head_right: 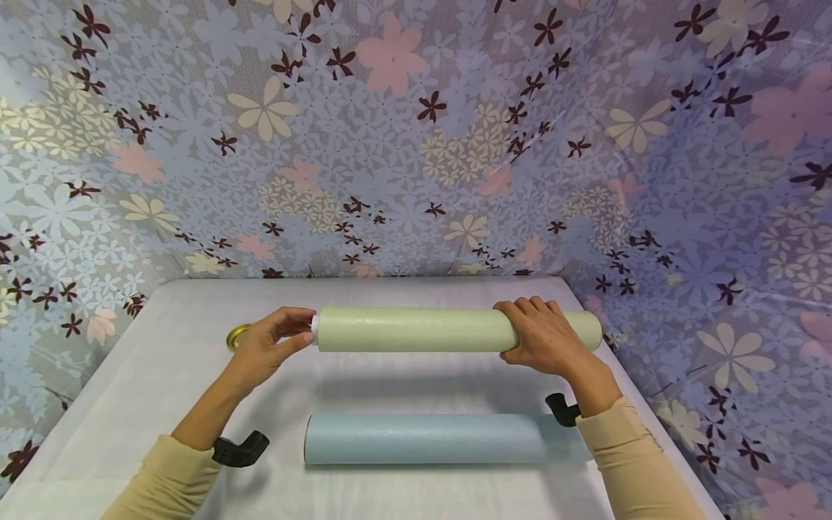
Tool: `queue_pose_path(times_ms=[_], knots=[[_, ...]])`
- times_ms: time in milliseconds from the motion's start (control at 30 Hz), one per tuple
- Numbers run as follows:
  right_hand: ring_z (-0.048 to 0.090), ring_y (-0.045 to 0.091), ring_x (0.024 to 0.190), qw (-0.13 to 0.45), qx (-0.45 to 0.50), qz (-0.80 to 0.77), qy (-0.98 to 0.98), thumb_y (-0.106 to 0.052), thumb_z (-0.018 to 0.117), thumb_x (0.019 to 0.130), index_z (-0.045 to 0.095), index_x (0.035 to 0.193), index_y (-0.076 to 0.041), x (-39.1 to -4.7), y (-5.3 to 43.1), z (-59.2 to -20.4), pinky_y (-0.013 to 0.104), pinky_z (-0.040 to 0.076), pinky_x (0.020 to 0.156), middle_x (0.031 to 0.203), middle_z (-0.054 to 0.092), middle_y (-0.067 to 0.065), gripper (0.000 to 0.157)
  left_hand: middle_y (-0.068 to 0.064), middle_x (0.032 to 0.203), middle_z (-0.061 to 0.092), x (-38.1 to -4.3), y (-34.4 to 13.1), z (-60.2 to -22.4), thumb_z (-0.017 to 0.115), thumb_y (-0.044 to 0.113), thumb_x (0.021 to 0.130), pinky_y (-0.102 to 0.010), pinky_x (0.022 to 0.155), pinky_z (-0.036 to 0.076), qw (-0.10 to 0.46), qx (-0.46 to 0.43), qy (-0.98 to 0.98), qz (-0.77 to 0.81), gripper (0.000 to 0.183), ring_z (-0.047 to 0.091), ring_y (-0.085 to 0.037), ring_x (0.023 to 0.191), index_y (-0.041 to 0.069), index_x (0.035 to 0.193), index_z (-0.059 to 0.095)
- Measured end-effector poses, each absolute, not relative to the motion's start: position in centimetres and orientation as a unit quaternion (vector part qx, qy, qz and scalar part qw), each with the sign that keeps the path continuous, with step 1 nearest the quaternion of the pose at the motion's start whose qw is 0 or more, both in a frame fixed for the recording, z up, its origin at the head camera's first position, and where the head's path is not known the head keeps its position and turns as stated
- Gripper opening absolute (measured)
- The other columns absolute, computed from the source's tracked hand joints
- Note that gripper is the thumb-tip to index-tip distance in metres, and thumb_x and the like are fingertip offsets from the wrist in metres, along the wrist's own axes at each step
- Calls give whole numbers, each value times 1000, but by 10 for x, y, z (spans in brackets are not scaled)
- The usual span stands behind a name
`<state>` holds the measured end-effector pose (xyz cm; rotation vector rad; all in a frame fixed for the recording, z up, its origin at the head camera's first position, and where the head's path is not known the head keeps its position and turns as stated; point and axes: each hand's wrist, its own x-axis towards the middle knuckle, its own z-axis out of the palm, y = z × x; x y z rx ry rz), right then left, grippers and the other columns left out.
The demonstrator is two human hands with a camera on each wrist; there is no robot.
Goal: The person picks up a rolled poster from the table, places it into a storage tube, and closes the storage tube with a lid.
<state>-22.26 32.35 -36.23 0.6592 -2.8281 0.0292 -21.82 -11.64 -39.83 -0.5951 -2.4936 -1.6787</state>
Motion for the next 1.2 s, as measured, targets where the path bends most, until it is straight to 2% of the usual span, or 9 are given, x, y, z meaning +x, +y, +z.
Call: queue_pose_path(times_ms=[133, 367, 533, 900, 967, 1200], knots=[[54, 33, 102, 119, 227, 11, -967, -37, 84, 61, 52, 125, -15, -223, 325, -363, 53, 40, 83, 112, 62, 11, 75, -10, 119, 62, -218, -112, -398, 65, 27, 89, -26, 82, 53, 33, -192, -812, -550, 36, 61, -24, 105, 12, 121, 59], [55, 32, 101, 131, 240, 14, -962, -36, 85, 60, 53, 124, -16, -223, 323, -363, 52, 40, 84, 112, 62, 10, 75, -7, 114, 61, -218, -104, -396, 64, 21, 90, -38, 92, 50, 41, -235, -808, -539, 27, 61, -22, 105, 11, 115, 61], [55, 32, 101, 133, 241, 12, -961, -35, 86, 60, 53, 124, -15, -223, 322, -362, 53, 40, 84, 111, 62, 10, 75, -3, 112, 61, -219, -102, -396, 65, 21, 89, -38, 93, 49, 44, -234, -811, -534, 25, 61, -19, 103, 13, 113, 62], [55, 32, 100, 128, 234, 8, -964, -36, 85, 59, 53, 123, -15, -222, 324, -363, 52, 41, 83, 110, 62, 10, 74, -6, 114, 62, -217, -104, -393, 66, 18, 88, -44, 93, 49, 54, -228, -813, -533, 28, 62, -23, 105, 11, 116, 62], [55, 32, 101, 125, 231, 8, -965, -37, 85, 59, 53, 124, -16, -222, 325, -363, 52, 41, 83, 111, 62, 10, 75, -6, 115, 62, -217, -106, -392, 66, 19, 88, -42, 93, 49, 56, -227, -814, -531, 29, 62, -22, 105, 12, 116, 62], [54, 34, 102, 120, 225, 10, -967, -36, 85, 61, 53, 125, -16, -219, 328, -361, 54, 40, 84, 112, 62, 11, 74, -8, 117, 62, -218, -124, -393, 66, 24, 89, -24, 87, 50, 64, -205, -820, -531, 31, 61, -22, 106, 14, 118, 61]])
